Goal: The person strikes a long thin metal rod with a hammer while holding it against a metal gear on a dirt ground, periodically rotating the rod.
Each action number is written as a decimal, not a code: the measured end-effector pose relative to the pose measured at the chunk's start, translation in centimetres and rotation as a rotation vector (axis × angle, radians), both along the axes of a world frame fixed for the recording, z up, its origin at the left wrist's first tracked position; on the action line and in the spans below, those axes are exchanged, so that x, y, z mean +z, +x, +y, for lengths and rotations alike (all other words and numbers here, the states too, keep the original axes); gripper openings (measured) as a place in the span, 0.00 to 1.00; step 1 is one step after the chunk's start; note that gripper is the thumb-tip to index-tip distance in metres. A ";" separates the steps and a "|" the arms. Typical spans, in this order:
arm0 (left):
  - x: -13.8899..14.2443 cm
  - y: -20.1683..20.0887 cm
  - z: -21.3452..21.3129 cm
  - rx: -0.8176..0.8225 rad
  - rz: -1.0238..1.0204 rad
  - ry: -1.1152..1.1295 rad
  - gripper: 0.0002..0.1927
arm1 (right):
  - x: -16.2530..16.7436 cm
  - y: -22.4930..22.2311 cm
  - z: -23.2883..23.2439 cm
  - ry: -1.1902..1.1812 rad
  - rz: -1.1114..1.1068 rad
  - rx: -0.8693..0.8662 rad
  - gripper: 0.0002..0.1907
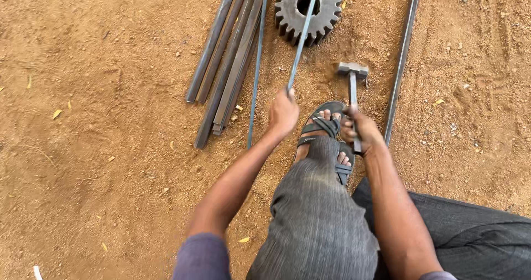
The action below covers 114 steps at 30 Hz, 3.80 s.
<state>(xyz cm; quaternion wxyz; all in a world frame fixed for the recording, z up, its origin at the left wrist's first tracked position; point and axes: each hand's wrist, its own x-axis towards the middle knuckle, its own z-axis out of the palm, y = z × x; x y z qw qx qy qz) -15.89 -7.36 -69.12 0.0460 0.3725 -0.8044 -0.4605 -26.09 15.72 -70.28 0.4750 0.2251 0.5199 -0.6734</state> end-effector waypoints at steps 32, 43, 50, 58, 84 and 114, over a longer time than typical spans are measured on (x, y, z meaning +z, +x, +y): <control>-2.0 -12.5 -5.0 0.037 -0.262 0.073 0.15 | 7.3 -9.0 -15.1 0.373 1.311 0.355 0.14; -2.8 -9.4 -4.3 0.107 -0.171 0.236 0.30 | 3.8 -7.7 -14.1 0.950 1.018 0.701 0.15; -2.5 -11.1 -4.9 0.016 0.082 0.109 0.21 | 1.3 -4.9 -9.8 0.888 0.900 0.662 0.14; 12.8 -13.2 -6.2 0.056 0.553 1.422 0.18 | 0.8 -4.4 -10.6 0.892 1.043 0.654 0.16; 11.5 -13.6 -8.3 0.183 0.515 1.466 0.17 | 0.7 -4.5 -10.3 0.941 1.030 0.724 0.16; -2.9 -5.1 -2.3 0.073 -0.264 0.272 0.19 | 5.5 -9.7 -14.7 0.358 1.568 0.299 0.19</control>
